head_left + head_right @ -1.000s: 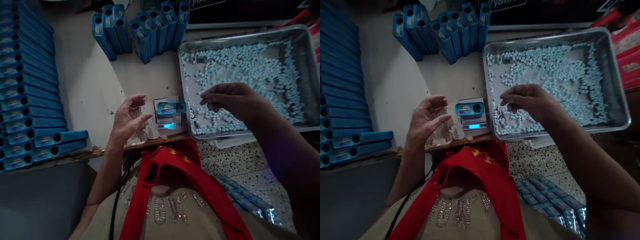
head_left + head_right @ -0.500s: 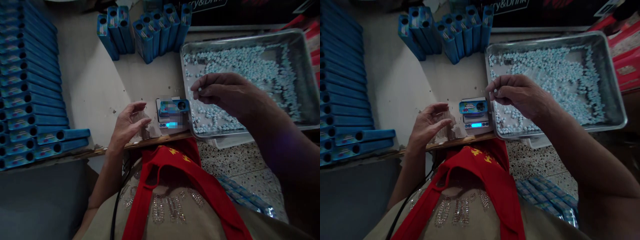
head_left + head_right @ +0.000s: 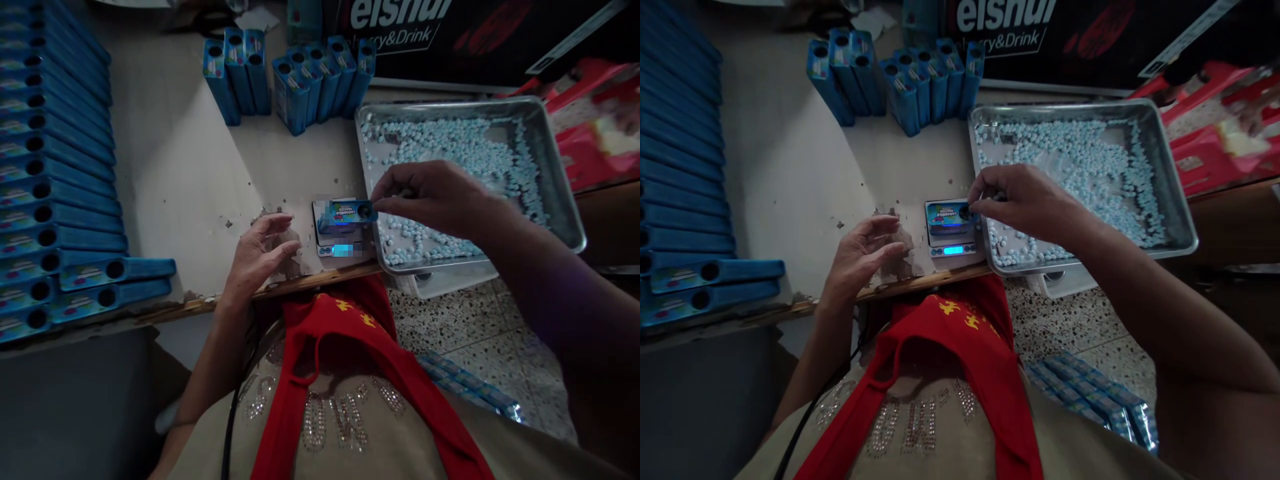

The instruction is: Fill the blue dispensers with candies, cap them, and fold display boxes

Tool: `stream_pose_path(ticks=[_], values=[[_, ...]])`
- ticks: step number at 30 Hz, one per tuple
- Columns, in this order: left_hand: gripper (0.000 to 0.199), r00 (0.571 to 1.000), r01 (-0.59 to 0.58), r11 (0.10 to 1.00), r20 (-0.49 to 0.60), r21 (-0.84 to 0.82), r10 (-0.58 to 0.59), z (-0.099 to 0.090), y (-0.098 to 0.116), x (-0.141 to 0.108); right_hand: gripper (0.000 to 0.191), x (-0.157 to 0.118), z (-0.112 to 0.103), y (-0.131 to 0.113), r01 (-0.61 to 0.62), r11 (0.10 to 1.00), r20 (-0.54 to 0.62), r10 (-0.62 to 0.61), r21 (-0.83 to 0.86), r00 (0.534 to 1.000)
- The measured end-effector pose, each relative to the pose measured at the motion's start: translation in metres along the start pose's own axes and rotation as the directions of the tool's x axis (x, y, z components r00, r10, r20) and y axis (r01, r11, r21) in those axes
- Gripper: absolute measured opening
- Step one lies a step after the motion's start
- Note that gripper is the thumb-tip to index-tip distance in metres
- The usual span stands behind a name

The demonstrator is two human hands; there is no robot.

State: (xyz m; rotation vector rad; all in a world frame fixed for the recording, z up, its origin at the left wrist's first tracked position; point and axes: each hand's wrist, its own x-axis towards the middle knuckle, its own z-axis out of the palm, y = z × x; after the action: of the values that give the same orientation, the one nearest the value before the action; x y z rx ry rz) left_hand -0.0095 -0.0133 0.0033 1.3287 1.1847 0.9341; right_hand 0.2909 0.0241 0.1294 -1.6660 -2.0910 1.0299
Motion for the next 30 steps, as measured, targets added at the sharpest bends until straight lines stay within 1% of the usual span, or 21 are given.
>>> stream_pose_path(ticks=[2,4,9,12,14,16,18,20,21,23,24,25,27,29,30], values=[[0.049,1.0,0.011,1.0,-0.002,-0.009,-0.011,-0.001,-0.001,-0.002,0.017,-0.001,0.0,-0.005,0.032,0.996,0.023,-0.03,-0.083,0.999],[0.049,1.0,0.02,1.0,-0.008,-0.016,-0.02,-0.002,-0.002,-0.003,0.018,0.0,0.001,-0.009,0.051,0.992,0.04,-0.047,-0.113,0.998],[0.049,0.999,0.007,1.0,-0.035,-0.02,-0.008,-0.004,-0.002,-0.005,0.024,0.008,0.006,-0.008,0.037,0.997,-0.001,-0.037,-0.075,0.999],[0.049,0.999,0.008,1.0,-0.041,-0.015,-0.009,-0.004,-0.001,-0.005,0.02,0.011,0.008,-0.003,-0.025,0.999,-0.027,0.026,0.042,0.999],[0.049,0.999,0.014,1.0,-0.04,-0.017,-0.014,-0.004,0.0,-0.004,0.014,0.01,0.006,0.002,-0.088,0.972,-0.047,0.1,0.22,0.994],[0.05,0.999,0.021,1.0,-0.038,-0.016,-0.021,-0.005,0.0,-0.004,0.011,0.006,0.002,0.013,-0.144,0.881,-0.081,0.201,0.452,0.976],[0.05,0.999,0.031,1.0,-0.041,-0.006,-0.031,-0.006,0.0,-0.003,0.017,-0.001,-0.003,0.032,-0.183,0.744,-0.103,0.321,0.642,0.941],[0.049,0.998,0.044,0.999,-0.048,0.012,-0.043,-0.006,0.0,-0.002,0.021,-0.008,-0.004,0.056,-0.223,0.623,-0.092,0.432,0.75,0.897],[0.047,0.998,0.048,0.999,-0.052,0.024,-0.047,-0.006,0.0,-0.001,0.021,-0.012,-0.004,0.068,-0.243,0.577,-0.076,0.472,0.78,0.878],[0.044,0.998,0.044,0.998,-0.057,0.048,-0.042,-0.004,0.001,0.001,0.017,-0.018,0.0,0.085,-0.266,0.525,-0.05,0.511,0.808,0.858],[0.042,0.998,0.035,0.998,-0.059,0.057,-0.031,-0.003,0.002,0.003,0.014,-0.019,0.002,0.089,-0.27,0.53,-0.043,0.505,0.804,0.862],[0.04,0.998,0.021,0.998,-0.06,0.062,-0.017,-0.001,0.003,0.005,0.012,-0.02,0.004,0.089,-0.276,0.559,-0.036,0.482,0.782,0.875],[0.04,0.998,-0.005,0.998,-0.057,0.065,0.009,0.003,0.006,0.008,0.018,-0.019,0.003,0.078,-0.281,0.683,-0.024,0.4,0.674,0.916],[0.043,0.998,-0.024,0.998,-0.055,0.063,0.028,0.007,0.008,0.01,0.022,-0.015,-0.003,0.057,-0.254,0.831,-0.007,0.296,0.494,0.955],[0.044,0.998,-0.031,0.997,-0.056,0.066,0.035,0.008,0.009,0.01,0.022,-0.012,-0.007,0.045,-0.224,0.889,-0.002,0.245,0.398,0.969]])
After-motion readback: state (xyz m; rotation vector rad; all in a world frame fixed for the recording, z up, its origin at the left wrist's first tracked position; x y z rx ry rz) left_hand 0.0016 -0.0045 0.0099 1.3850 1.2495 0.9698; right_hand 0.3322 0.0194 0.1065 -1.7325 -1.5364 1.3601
